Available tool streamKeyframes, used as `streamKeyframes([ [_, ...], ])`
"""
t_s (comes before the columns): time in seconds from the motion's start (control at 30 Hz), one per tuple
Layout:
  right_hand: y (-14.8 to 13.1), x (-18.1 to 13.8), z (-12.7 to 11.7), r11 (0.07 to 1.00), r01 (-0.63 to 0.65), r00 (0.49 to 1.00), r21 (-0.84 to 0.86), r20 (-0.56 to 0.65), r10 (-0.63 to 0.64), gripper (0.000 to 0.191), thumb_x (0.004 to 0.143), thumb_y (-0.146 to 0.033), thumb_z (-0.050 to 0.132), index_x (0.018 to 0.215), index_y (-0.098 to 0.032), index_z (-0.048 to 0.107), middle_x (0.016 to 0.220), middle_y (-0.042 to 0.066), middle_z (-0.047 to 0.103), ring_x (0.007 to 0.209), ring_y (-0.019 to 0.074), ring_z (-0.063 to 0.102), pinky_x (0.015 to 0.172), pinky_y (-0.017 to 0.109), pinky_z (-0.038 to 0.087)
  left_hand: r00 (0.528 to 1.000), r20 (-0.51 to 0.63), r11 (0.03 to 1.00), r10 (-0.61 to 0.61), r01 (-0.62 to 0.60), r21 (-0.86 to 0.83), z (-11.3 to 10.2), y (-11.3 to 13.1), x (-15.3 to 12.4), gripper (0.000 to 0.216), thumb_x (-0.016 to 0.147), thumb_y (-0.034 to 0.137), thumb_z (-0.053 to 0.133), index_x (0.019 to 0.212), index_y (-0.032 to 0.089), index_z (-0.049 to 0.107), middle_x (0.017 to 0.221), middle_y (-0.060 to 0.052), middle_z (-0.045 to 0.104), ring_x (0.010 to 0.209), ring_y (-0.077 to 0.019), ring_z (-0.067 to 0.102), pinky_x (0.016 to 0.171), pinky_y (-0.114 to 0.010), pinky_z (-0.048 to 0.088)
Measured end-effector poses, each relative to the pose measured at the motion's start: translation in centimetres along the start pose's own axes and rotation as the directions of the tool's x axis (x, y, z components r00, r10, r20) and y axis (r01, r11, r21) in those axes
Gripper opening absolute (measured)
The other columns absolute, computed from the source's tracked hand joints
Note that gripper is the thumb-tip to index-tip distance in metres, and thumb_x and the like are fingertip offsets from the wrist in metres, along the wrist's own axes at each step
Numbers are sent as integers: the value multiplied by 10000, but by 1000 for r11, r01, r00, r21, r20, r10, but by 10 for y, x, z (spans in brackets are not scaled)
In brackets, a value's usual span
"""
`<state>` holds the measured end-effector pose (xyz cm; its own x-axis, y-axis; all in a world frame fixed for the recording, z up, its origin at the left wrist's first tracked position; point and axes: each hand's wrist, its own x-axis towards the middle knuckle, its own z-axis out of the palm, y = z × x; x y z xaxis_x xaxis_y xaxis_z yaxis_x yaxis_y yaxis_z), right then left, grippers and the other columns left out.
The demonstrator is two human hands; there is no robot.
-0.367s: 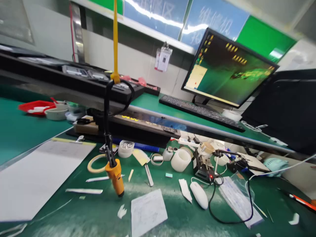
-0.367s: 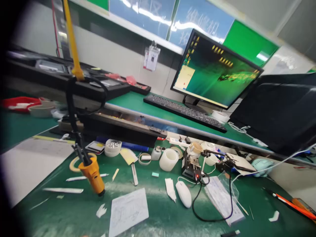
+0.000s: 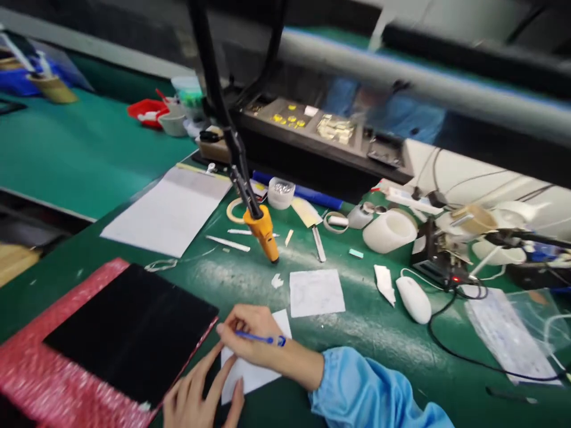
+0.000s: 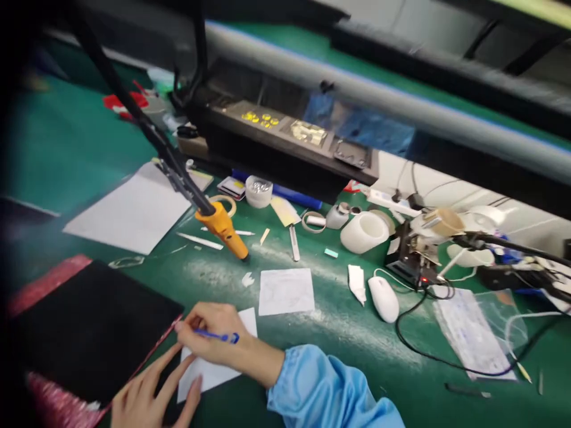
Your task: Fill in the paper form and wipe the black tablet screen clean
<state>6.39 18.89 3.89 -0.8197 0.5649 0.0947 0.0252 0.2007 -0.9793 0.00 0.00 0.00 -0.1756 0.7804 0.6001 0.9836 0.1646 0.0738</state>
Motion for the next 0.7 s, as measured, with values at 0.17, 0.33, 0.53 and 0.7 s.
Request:
streamKeyframes([
  [0.17, 3, 1, 0, 1000, -19, 1000, 10, 18, 19, 262, 989, -414, 613, 786, -249, 597, 678, -24, 611, 637, 120, 579, 633, 227, 484, 993, 70, 991, -99, 105, -88, -11, 11, 29, 198, 1136, 197, 592, 1296, 137, 691, 1356, -210, 700, 1121, -289, 667, 934, -421, 468],
  [0.33, -1, 5, -5, 999, 4, 1000, 42, -2, -4, 250, 987, -384, 664, 791, -230, 672, 626, -35, 617, 540, 96, 551, 555, 207, 459, 953, 36, 936, -302, 303, -181, -11, 27, 35, 246, 1154, 215, 497, 1275, 167, 705, 1401, -176, 693, 1213, -299, 645, 1012, -448, 436],
  [0.53, -8, 10, -10, 997, 1, 997, 78, -74, 5, 260, 989, -389, 763, 805, -219, 695, 628, -11, 686, 518, 113, 628, 508, 188, 499, 961, 15, 947, -276, 275, -168, -14, 20, 44, 273, 1109, 196, 472, 1237, 148, 708, 1371, -160, 702, 1218, -261, 638, 1002, -414, 440],
  [0.7, -5, 4, -13, 999, 4, 1000, -40, -18, -4, 391, 938, -395, 810, 693, -230, 554, 632, -19, 630, 516, 106, 576, 493, 199, 470, 949, 53, 936, -311, 315, -159, -17, 18, 43, 292, 1032, 188, 520, 1241, 159, 722, 1399, -150, 695, 1236, -272, 634, 1025, -422, 440],
])
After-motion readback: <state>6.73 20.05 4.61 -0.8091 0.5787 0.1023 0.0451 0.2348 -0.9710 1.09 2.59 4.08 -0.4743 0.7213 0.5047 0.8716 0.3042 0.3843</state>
